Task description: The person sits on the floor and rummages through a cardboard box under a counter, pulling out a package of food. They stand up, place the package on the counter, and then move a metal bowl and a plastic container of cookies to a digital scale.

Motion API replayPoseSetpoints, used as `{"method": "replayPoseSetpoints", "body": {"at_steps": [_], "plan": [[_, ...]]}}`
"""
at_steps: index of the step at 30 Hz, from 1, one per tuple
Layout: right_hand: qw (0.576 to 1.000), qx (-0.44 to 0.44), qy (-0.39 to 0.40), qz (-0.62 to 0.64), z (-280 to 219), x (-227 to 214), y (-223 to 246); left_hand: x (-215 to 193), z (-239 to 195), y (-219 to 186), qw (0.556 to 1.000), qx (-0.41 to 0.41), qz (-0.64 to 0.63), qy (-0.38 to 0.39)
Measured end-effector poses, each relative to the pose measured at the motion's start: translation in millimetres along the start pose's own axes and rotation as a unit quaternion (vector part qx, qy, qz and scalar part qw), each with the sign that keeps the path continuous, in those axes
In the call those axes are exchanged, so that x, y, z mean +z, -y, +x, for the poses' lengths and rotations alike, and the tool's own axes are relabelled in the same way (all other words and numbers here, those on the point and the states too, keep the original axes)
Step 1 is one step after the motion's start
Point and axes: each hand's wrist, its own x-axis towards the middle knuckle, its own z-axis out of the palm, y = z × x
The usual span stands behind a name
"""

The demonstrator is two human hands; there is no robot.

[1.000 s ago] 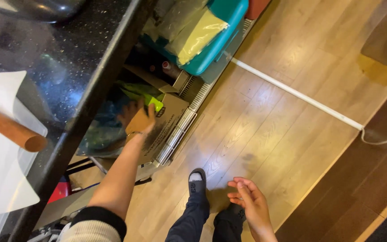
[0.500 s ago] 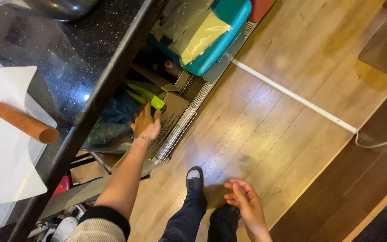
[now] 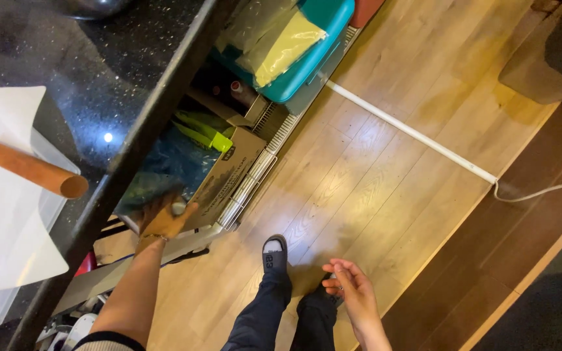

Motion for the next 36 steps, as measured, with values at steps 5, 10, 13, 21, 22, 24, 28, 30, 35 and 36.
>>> {"method": "replayPoseSetpoints", "body": {"at_steps": [5, 10, 13, 21, 22, 24, 28, 30, 35, 36], "plan": [[1.000, 0.006, 0.008, -0.001, 2, 4, -15, 43, 69, 79, 0.968, 0.203, 0.041, -0.140], [0.999, 0.048, -0.003, -0.010, 4, 15, -16, 8, 52, 54, 0.969, 0.222, 0.022, -0.105], [0.999, 0.037, 0.001, -0.025, 12, 24, -20, 6, 61, 25, 0.877, 0.388, -0.050, -0.278], [0.990, -0.039, 0.101, -0.086, 84, 100, -13, 42, 198, -8, 0.896, 0.229, 0.243, -0.294], [0.989, -0.047, 0.107, -0.090, 100, 115, -19, 47, 208, -6, 0.895, 0.224, 0.239, -0.303], [0.983, -0.095, 0.146, -0.062, 137, 143, -25, 53, 231, -12, 0.930, 0.155, 0.273, -0.192], [0.962, -0.119, 0.210, -0.126, 153, 188, 11, 43, 245, 0, 0.941, 0.132, 0.207, -0.233], [0.938, -0.166, 0.279, -0.122, 170, 200, 16, 39, 231, -5, 0.936, 0.156, 0.163, -0.271], [0.874, -0.250, 0.370, -0.190, 180, 253, 49, 26, 198, -4, 0.898, 0.223, 0.065, -0.375], [0.839, -0.293, 0.413, -0.199, 179, 266, 54, 27, 190, -1, 0.887, 0.236, 0.048, -0.394]]}}
